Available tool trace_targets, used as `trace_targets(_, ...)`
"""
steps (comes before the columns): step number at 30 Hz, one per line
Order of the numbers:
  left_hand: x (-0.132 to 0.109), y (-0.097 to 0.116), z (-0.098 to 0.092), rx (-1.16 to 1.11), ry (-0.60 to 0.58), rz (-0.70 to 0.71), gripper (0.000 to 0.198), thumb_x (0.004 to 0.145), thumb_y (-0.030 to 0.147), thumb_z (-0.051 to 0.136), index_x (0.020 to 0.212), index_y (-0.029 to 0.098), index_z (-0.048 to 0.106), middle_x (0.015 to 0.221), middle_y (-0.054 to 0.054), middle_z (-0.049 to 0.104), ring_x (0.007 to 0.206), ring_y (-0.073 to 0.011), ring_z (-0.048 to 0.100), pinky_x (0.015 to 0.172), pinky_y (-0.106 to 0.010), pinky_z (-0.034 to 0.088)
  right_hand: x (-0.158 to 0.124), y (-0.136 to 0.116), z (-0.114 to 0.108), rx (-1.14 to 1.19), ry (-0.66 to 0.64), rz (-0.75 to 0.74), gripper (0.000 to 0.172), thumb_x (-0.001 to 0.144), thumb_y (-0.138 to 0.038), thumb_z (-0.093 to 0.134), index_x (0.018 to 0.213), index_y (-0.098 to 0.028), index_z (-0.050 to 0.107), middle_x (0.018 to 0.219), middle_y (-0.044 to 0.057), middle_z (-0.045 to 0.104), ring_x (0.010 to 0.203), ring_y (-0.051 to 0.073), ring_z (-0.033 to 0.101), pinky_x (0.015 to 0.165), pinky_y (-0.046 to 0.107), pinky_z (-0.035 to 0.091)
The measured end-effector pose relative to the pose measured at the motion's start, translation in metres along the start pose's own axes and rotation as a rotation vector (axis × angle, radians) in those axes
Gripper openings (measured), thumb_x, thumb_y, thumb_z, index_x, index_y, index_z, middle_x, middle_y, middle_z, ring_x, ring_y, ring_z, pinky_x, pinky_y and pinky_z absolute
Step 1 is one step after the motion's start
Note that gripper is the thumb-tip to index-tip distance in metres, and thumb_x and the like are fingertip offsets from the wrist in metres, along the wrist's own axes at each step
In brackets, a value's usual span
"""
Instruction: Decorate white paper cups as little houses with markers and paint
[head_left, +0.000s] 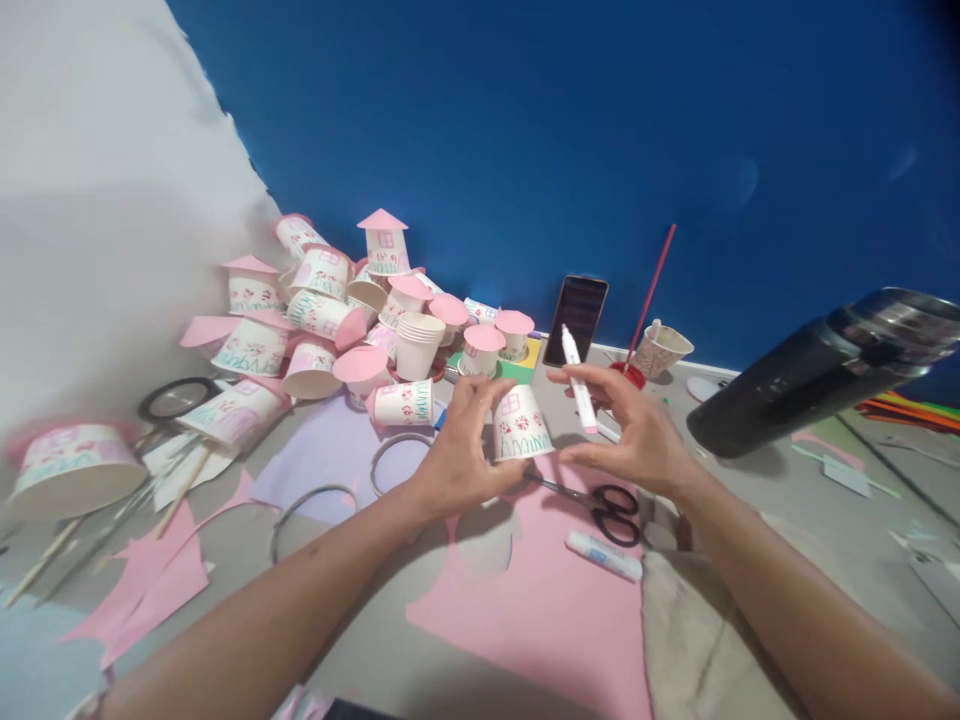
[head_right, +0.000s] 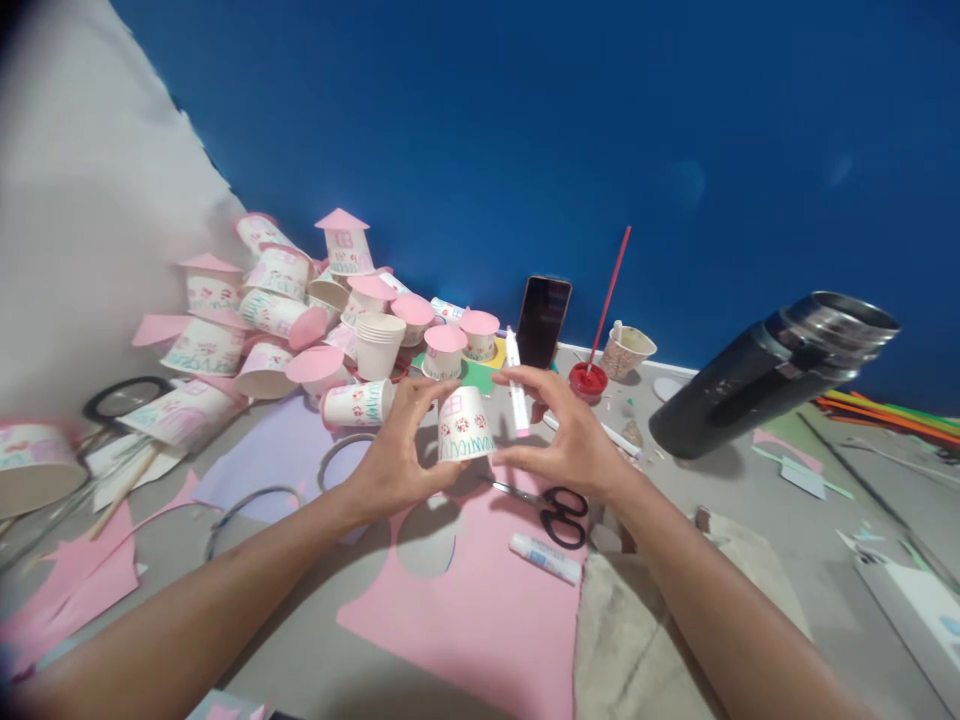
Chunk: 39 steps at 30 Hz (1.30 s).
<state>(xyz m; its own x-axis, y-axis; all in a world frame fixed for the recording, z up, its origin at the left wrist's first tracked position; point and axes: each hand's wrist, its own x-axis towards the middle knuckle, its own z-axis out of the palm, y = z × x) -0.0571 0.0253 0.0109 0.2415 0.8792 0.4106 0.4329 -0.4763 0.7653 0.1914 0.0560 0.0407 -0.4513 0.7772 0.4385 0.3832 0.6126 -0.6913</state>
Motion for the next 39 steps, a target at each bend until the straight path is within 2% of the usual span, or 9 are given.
trace_targets(6,-0.001,-0.001,0.004,0.006,-0.043,0.093,0.084,0.075,0.029,0.085,0.149,0.028,0.046,0.137,-0.013,0.05,0.135,-0.0375,0.053,0.117,-0.058,0.045,-0.003,0.004,0.011,-0.17,-0.139,-0.109,0.084,0.077,-0.045,0.092,0.151,-0.03,0.055,0.14,0.014,0.068,0.124,0.036,0.063,0.094,0.049,0.06)
trace_targets(11,-0.001,0.002,-0.001,-0.123,-0.112,-0.003,0.093,0.075,0.032,0.087,0.156,0.031,0.041,0.155,-0.014,0.046,0.144,-0.0397,0.047,0.121,-0.06,0.041,-0.003,0.004,0.004,-0.057,-0.103,0.002,0.082,0.073,-0.051,0.094,0.144,-0.029,0.059,0.142,0.013,0.067,0.123,0.034,0.067,0.092,0.045,0.061)
trace_targets(15,0.001,0.002,-0.003,-0.198,-0.12,-0.046,0.082,0.075,0.025,0.084,0.149,0.031,0.049,0.152,-0.012,0.051,0.14,-0.0374,0.052,0.117,-0.057,0.046,-0.002,0.005,-0.001,0.132,-0.088,0.083,0.09,0.069,-0.055,0.096,0.145,-0.028,0.056,0.148,0.015,0.065,0.136,0.035,0.064,0.103,0.046,0.059)
trace_targets(18,0.001,0.001,0.0,-0.122,-0.029,-0.016,0.077,0.073,0.021,0.081,0.143,0.028,0.051,0.143,-0.012,0.054,0.138,-0.0365,0.053,0.117,-0.058,0.045,-0.002,0.005,0.002,0.226,0.068,0.06,0.073,0.078,-0.049,0.093,0.14,-0.028,0.06,0.138,0.013,0.074,0.128,0.031,0.071,0.103,0.045,0.06)
trace_targets(21,0.002,0.0,0.002,-0.046,0.001,0.0,0.075,0.072,0.023,0.082,0.141,0.027,0.051,0.138,-0.012,0.053,0.138,-0.037,0.051,0.119,-0.059,0.043,-0.004,0.002,0.005,0.224,0.367,0.06,0.03,0.094,-0.044,0.079,0.117,-0.025,0.073,0.095,0.007,0.082,0.091,0.024,0.079,0.082,0.039,0.064)
trace_targets(23,0.002,-0.001,0.002,-0.017,-0.013,-0.016,0.074,0.072,0.026,0.083,0.139,0.026,0.051,0.136,-0.013,0.053,0.137,-0.0368,0.051,0.118,-0.059,0.044,-0.006,-0.002,0.005,0.233,0.438,0.063,0.024,0.099,-0.046,0.073,0.107,-0.023,0.076,0.076,0.004,0.077,0.069,0.02,0.074,0.065,0.034,0.061)
trace_targets(27,0.003,-0.001,0.001,0.022,-0.022,-0.021,0.071,0.074,0.029,0.083,0.137,0.025,0.05,0.134,-0.013,0.052,0.135,-0.0353,0.051,0.115,-0.056,0.046,-0.011,-0.013,0.005,0.222,0.29,0.04,0.024,0.1,-0.045,0.071,0.1,-0.022,0.079,0.068,0.001,0.072,0.052,0.014,0.063,0.048,0.027,0.05)
trace_targets(31,0.003,0.0,0.001,0.034,-0.028,-0.009,0.067,0.073,0.028,0.083,0.133,0.025,0.052,0.129,-0.011,0.054,0.128,-0.0337,0.053,0.11,-0.054,0.048,-0.011,-0.026,0.007,0.053,0.203,-0.077,0.007,0.094,-0.027,0.077,0.089,-0.023,0.077,0.069,-0.001,0.072,0.052,0.012,0.062,0.049,0.024,0.047)
trace_targets(39,0.002,0.0,0.001,0.072,-0.043,-0.025,0.068,0.07,0.025,0.08,0.132,0.025,0.052,0.125,-0.01,0.053,0.125,-0.034,0.053,0.109,-0.053,0.047,-0.009,-0.031,0.012,-0.064,0.139,-0.241,0.01,0.095,-0.015,0.069,0.09,-0.023,0.072,0.074,0.0,0.074,0.058,0.013,0.064,0.054,0.025,0.049)
